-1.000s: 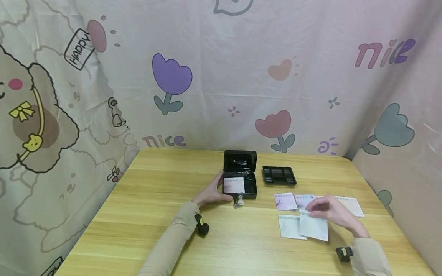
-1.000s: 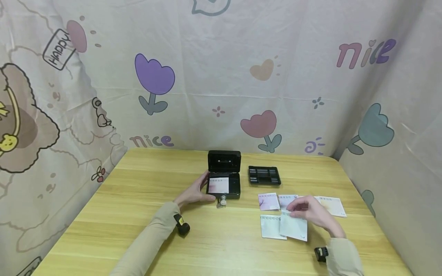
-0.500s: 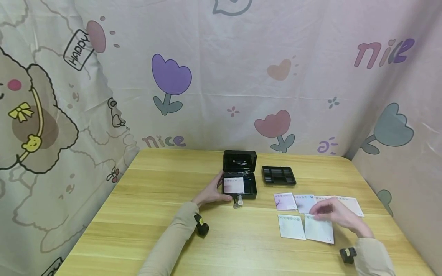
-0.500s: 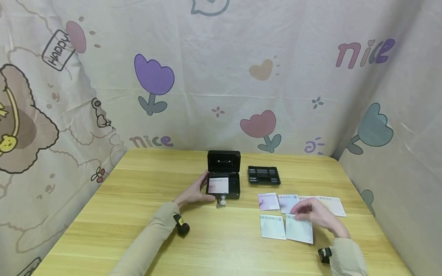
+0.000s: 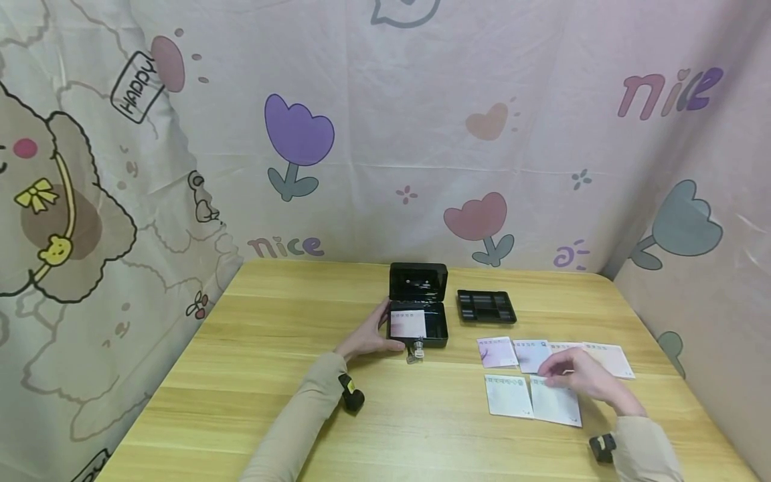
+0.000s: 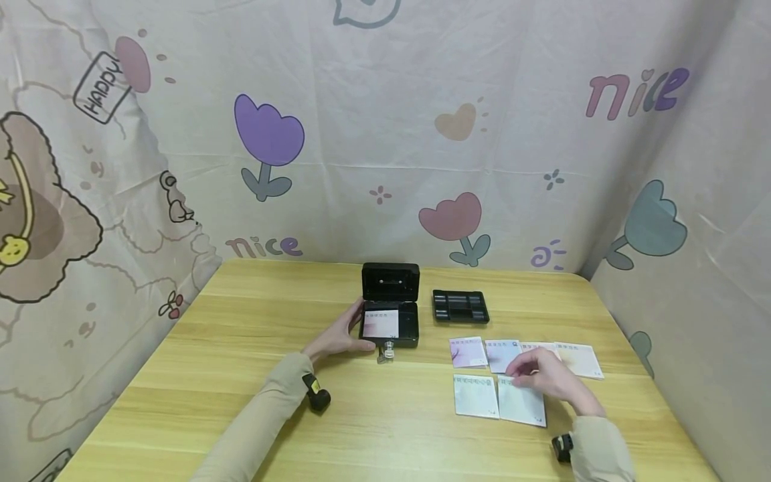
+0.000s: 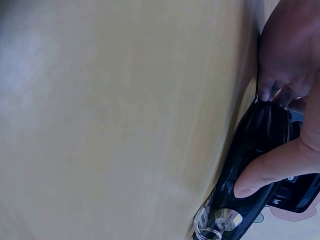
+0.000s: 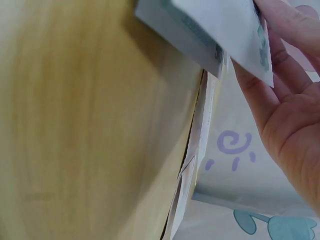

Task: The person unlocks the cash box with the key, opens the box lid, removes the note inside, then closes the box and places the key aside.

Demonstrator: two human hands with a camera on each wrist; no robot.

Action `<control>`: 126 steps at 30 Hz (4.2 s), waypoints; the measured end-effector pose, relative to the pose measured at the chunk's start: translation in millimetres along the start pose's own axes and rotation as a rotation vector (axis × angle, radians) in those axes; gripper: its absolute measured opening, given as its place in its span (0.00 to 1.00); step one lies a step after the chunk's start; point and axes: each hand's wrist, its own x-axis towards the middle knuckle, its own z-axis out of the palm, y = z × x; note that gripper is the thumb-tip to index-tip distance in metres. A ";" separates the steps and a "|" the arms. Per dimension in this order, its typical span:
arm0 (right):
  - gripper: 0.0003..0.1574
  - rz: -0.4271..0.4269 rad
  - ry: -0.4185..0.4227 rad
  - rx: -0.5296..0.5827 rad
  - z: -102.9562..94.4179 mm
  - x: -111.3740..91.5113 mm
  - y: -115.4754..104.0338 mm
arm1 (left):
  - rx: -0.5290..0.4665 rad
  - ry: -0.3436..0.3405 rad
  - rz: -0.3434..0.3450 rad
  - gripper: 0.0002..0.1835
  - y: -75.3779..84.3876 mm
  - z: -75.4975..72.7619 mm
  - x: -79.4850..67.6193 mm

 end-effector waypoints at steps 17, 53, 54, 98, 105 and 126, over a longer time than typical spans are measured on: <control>0.09 0.050 0.057 -0.085 6.9 2.3 -3.9 | 0.014 0.001 0.003 0.67 2.0 -0.6 -1.5; 0.10 -0.124 0.318 -0.216 2.5 26.3 -57.5 | -0.017 0.001 0.013 0.67 2.7 -0.4 -2.9; 0.10 -0.137 0.320 -0.221 2.4 28.5 -60.6 | -0.017 0.001 0.013 0.67 2.6 -0.4 -3.0; 0.16 -0.283 -0.031 -0.145 50.6 170.3 -139.7 | -0.002 0.002 0.022 0.66 0.8 0.3 -1.1; 0.17 -0.256 -0.076 -0.149 61.3 188.9 -134.7 | -0.007 -0.002 0.021 0.66 2.5 0.4 -1.8; 0.15 -0.169 -0.104 -0.083 80.1 212.9 -122.2 | -0.019 -0.017 0.030 0.66 0.2 0.9 -2.5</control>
